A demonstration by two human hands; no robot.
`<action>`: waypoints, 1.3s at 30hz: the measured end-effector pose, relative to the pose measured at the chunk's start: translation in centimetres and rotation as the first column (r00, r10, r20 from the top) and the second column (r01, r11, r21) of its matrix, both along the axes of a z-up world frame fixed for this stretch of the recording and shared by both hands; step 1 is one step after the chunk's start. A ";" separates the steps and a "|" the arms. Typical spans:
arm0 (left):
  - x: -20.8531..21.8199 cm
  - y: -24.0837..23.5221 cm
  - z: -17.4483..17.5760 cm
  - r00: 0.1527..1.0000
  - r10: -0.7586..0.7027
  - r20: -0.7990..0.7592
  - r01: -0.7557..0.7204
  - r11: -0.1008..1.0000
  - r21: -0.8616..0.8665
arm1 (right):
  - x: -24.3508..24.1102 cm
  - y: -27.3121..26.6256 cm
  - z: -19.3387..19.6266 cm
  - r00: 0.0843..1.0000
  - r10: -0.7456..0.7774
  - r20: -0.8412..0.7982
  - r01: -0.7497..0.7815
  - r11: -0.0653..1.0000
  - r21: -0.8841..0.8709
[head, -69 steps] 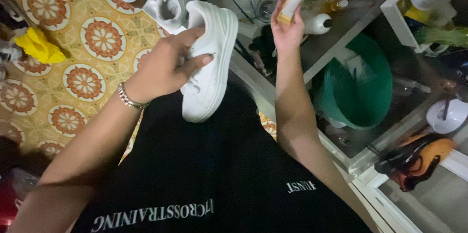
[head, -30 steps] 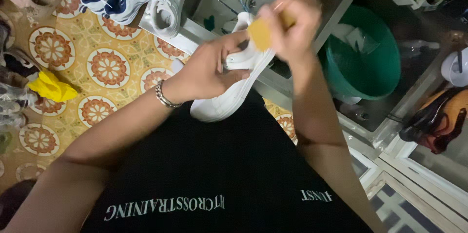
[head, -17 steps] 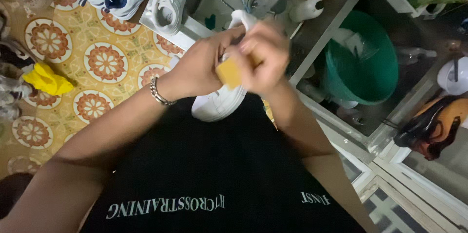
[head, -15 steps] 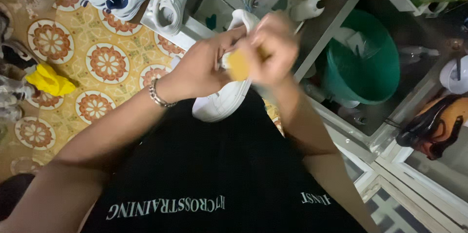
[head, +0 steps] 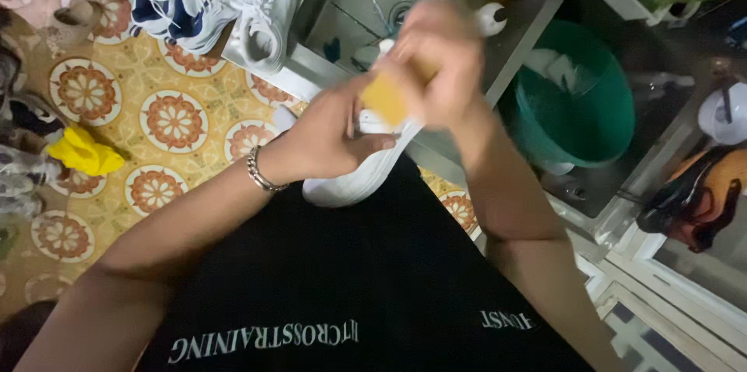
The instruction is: The person scrubs a white sneaker with a brush over a sink, then switches to a second white sneaker with blue accents and continues scrubbing. The person holds each shoe with one hand and brushes with the other, rotating the shoes to clean different areas.
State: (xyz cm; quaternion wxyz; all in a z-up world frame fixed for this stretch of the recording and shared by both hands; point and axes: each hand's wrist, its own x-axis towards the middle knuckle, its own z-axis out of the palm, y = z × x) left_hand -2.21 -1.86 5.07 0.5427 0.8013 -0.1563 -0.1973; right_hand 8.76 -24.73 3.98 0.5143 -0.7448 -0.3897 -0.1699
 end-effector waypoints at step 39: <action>0.8 0.9 3.7 0.970 -0.043 0.241 0.090 0.978 -0.187 | 6.2 -9.4 -23.4 0.618 -0.554 -0.557 0.476 0.828 -0.295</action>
